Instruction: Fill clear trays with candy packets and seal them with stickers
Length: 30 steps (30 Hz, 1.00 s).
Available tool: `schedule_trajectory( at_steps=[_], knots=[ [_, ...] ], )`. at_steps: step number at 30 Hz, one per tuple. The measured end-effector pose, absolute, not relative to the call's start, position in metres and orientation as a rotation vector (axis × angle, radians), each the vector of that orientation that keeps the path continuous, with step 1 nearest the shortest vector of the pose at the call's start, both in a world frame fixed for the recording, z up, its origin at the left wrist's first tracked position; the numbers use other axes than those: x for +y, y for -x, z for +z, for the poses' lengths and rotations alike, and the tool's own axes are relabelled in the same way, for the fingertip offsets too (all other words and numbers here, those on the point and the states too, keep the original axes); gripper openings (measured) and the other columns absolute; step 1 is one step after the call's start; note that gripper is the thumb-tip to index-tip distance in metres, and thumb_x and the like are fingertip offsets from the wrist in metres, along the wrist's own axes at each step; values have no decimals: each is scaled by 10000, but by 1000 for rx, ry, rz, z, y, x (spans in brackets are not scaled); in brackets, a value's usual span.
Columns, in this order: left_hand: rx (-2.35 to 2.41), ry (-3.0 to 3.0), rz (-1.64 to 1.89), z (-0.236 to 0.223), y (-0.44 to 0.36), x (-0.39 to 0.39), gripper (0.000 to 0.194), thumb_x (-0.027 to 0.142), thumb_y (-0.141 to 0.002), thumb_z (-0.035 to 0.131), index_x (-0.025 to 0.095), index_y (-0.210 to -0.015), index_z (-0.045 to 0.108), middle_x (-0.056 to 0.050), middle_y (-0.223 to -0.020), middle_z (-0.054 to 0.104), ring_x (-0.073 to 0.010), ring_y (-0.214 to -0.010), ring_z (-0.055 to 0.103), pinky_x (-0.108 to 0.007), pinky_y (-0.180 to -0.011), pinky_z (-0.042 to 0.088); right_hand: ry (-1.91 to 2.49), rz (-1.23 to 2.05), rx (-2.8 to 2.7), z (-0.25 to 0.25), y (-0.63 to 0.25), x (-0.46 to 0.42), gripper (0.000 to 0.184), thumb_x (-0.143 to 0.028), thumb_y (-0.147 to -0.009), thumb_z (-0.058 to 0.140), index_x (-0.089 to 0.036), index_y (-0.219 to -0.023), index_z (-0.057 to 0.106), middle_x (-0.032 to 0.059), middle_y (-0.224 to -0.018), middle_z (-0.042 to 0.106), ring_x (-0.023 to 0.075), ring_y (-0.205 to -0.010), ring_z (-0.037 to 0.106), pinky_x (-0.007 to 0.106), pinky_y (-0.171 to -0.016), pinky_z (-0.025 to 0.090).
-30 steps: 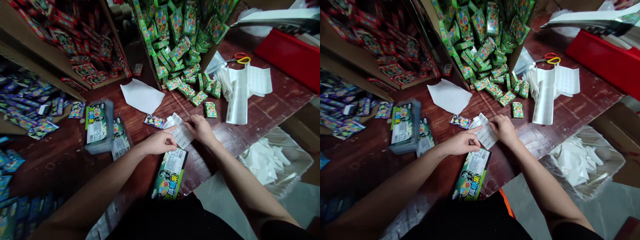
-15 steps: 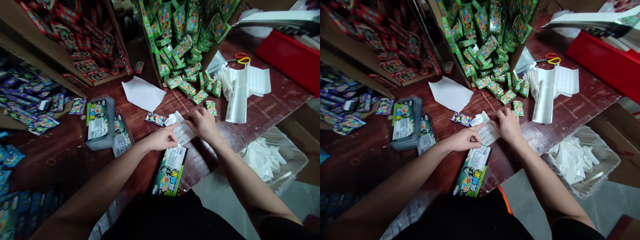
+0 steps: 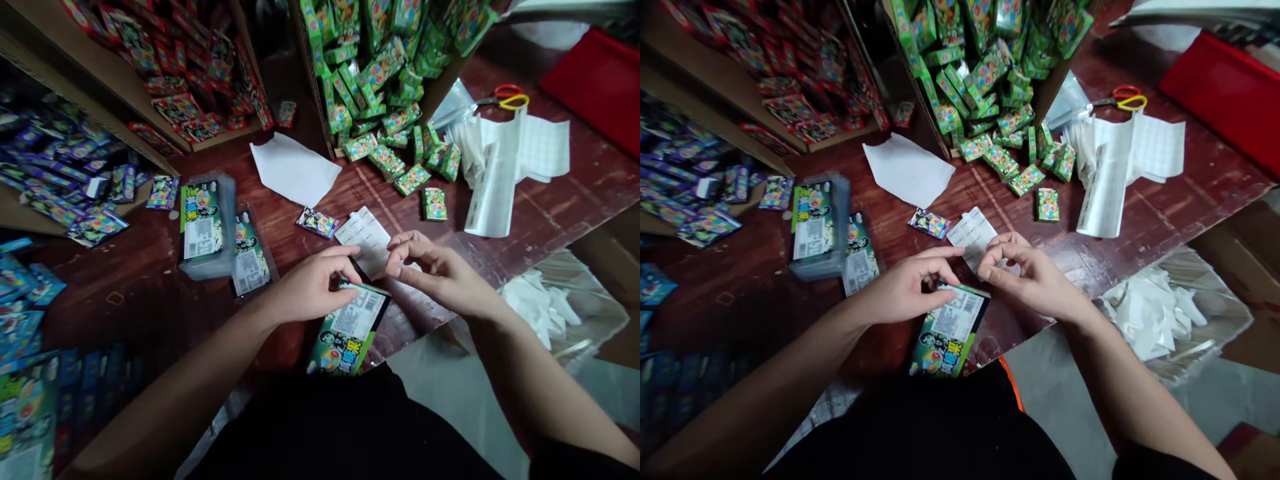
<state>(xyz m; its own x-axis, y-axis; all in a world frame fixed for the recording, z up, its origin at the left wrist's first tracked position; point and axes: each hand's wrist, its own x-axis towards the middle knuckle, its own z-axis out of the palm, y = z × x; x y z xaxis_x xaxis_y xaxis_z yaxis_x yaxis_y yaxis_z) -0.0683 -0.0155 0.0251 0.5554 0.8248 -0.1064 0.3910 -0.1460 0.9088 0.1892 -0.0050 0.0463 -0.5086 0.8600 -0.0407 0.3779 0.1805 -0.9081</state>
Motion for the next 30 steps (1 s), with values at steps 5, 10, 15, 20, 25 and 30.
schedule_trajectory(
  at_steps=[5,10,15,20,25,30],
  knots=[
    [1096,-1630,485,19,77,-27,183,251,-827,673,192,-1000,681,-34,-895,725,-141,-705,628,-259,-609,467,1124,1319,-2065,47,-165,-16,131,-383,-891,715,-253,-887,705,59,-1073,633,248,-1118,570,449,-1021,459],
    [1144,-1659,482,18,79,-32,164,275,-846,665,199,-992,671,18,-730,636,-104,-587,510,-230,-515,346,1190,1098,-2141,32,-150,-23,98,-323,-884,716,-242,-930,686,67,-1052,592,257,-1090,569,447,-979,465],
    [1211,-1634,489,18,82,-38,202,298,-848,674,205,-1028,669,26,-706,602,-106,-574,503,-231,-504,318,1272,712,-2174,20,-148,-35,233,-370,-857,745,-269,-1044,648,74,-1061,563,284,-1020,539,478,-897,453],
    [1194,-1567,535,15,81,-42,212,264,-833,686,201,-1026,627,-1,-819,660,-116,-640,557,-230,-546,380,1272,544,-2316,14,-141,-44,166,-420,-933,651,-346,-1058,734,84,-1125,535,296,-1027,516,519,-890,408],
    [1142,-1380,652,14,104,-45,503,309,-762,805,195,-1190,567,-40,-961,702,-176,-837,662,-272,-699,501,1246,605,-2233,15,-141,-44,496,-431,-934,637,-414,-1420,541,107,-1228,510,341,-1152,501,588,-957,434],
    [1414,-941,1152,16,152,-63,668,338,-799,789,293,-1402,506,-47,-1189,673,-217,-1030,663,-323,-829,561,1211,820,-1584,0,-140,-54,881,-396,-905,669,-450,-1589,116,120,-1559,276,324,-1246,559,590,-1017,509]
  ],
)
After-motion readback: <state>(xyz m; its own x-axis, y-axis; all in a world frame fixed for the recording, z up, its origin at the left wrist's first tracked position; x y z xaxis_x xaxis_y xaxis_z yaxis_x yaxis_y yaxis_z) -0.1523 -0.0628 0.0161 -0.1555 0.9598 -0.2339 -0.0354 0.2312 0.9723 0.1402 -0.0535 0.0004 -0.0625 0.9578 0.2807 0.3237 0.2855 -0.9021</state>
